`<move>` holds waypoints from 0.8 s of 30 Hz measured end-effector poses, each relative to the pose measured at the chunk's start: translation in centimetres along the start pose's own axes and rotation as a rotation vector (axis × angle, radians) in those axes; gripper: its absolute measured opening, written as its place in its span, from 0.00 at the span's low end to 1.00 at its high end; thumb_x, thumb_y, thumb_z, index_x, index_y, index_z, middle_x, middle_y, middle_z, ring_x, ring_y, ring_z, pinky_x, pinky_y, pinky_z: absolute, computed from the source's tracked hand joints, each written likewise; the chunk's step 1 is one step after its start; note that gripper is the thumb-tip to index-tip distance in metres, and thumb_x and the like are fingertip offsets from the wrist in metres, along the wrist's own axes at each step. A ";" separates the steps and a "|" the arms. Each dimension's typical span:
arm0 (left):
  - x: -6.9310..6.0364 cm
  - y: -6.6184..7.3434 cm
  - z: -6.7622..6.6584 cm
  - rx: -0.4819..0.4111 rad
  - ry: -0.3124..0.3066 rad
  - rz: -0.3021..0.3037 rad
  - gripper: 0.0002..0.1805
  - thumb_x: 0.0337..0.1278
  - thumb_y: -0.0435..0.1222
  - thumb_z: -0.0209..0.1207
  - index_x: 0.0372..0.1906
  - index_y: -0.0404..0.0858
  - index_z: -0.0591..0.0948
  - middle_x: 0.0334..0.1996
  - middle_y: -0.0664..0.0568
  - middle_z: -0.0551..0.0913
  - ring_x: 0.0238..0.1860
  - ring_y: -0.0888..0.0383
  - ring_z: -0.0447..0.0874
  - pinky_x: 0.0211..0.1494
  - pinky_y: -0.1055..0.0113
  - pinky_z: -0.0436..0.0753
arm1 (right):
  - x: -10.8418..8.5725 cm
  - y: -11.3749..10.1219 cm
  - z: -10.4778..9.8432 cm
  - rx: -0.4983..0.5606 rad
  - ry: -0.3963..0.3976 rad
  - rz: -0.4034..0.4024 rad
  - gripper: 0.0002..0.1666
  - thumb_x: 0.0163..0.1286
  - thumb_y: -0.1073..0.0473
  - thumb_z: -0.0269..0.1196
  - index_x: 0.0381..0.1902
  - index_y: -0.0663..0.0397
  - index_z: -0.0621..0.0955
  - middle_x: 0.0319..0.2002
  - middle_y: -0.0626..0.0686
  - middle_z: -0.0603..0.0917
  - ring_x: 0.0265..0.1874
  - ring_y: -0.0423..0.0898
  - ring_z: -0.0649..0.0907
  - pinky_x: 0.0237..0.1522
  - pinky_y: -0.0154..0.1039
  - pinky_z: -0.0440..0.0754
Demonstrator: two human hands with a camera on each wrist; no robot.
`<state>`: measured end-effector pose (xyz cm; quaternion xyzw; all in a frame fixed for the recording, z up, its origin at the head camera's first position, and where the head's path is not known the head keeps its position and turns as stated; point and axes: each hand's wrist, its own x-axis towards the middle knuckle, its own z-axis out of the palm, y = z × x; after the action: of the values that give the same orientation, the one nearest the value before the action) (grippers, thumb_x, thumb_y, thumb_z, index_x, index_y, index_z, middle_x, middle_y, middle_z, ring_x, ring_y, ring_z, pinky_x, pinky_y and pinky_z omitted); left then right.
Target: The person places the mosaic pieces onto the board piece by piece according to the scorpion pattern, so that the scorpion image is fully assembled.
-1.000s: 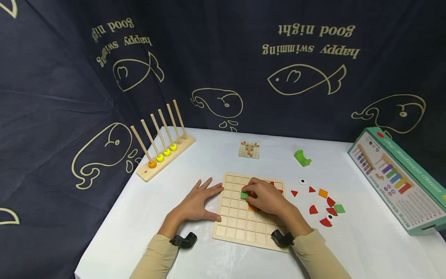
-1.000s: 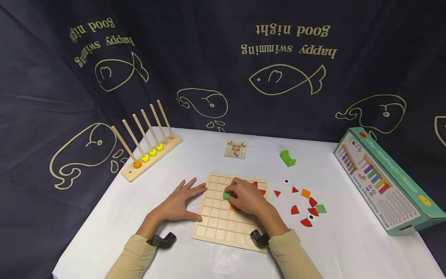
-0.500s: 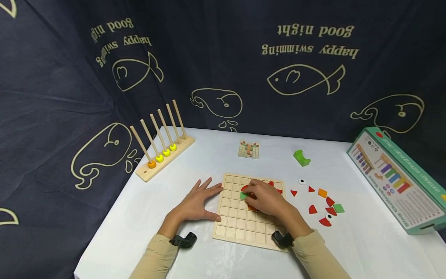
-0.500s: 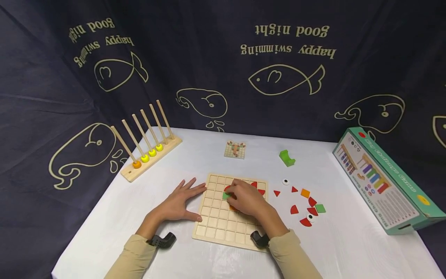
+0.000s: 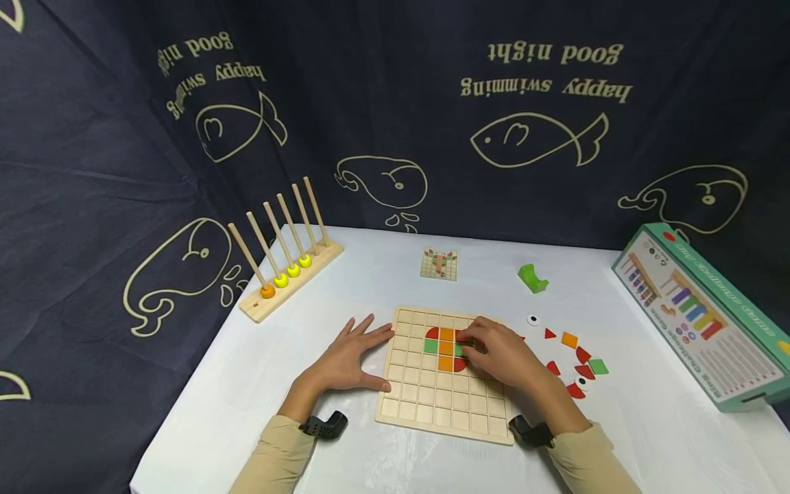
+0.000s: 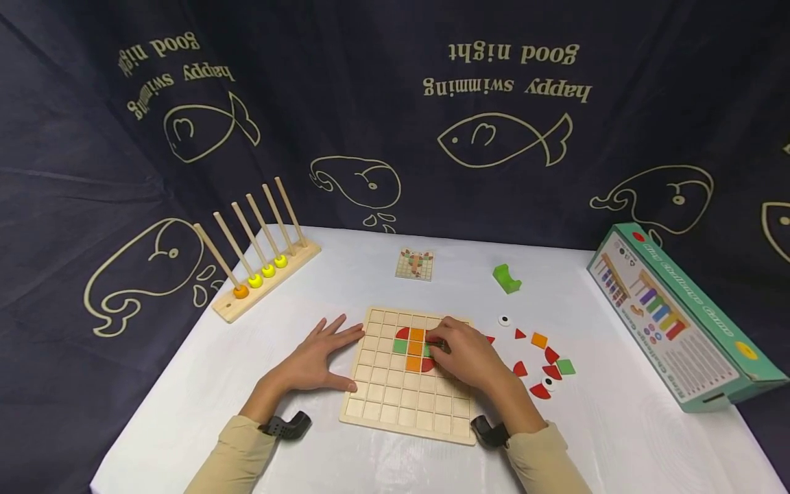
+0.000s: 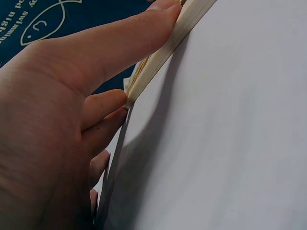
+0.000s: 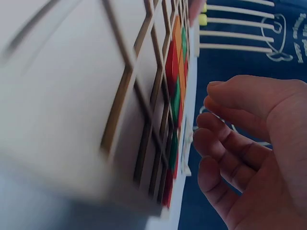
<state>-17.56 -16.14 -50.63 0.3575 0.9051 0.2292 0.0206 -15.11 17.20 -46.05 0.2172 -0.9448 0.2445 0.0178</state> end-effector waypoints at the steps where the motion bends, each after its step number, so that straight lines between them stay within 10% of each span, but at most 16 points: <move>1: 0.0 0.0 0.0 0.001 0.000 0.001 0.57 0.34 0.70 0.64 0.72 0.46 0.66 0.72 0.58 0.61 0.74 0.46 0.44 0.73 0.46 0.39 | -0.3 0.3 -0.2 -0.006 0.003 0.010 0.14 0.62 0.55 0.67 0.47 0.48 0.86 0.42 0.42 0.79 0.36 0.40 0.75 0.41 0.41 0.77; 24: 0.0 0.1 -0.1 -0.004 -0.006 0.000 0.57 0.35 0.72 0.63 0.72 0.46 0.66 0.72 0.57 0.61 0.74 0.45 0.44 0.73 0.45 0.39 | -8.0 6.6 -3.5 -0.037 0.103 0.209 0.15 0.57 0.60 0.71 0.44 0.53 0.85 0.31 0.43 0.77 0.27 0.41 0.73 0.25 0.35 0.71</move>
<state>-17.53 -16.11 -50.51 0.3582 0.9046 0.2299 0.0242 -10.92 27.27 -47.06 0.1043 -0.9645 0.2385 0.0449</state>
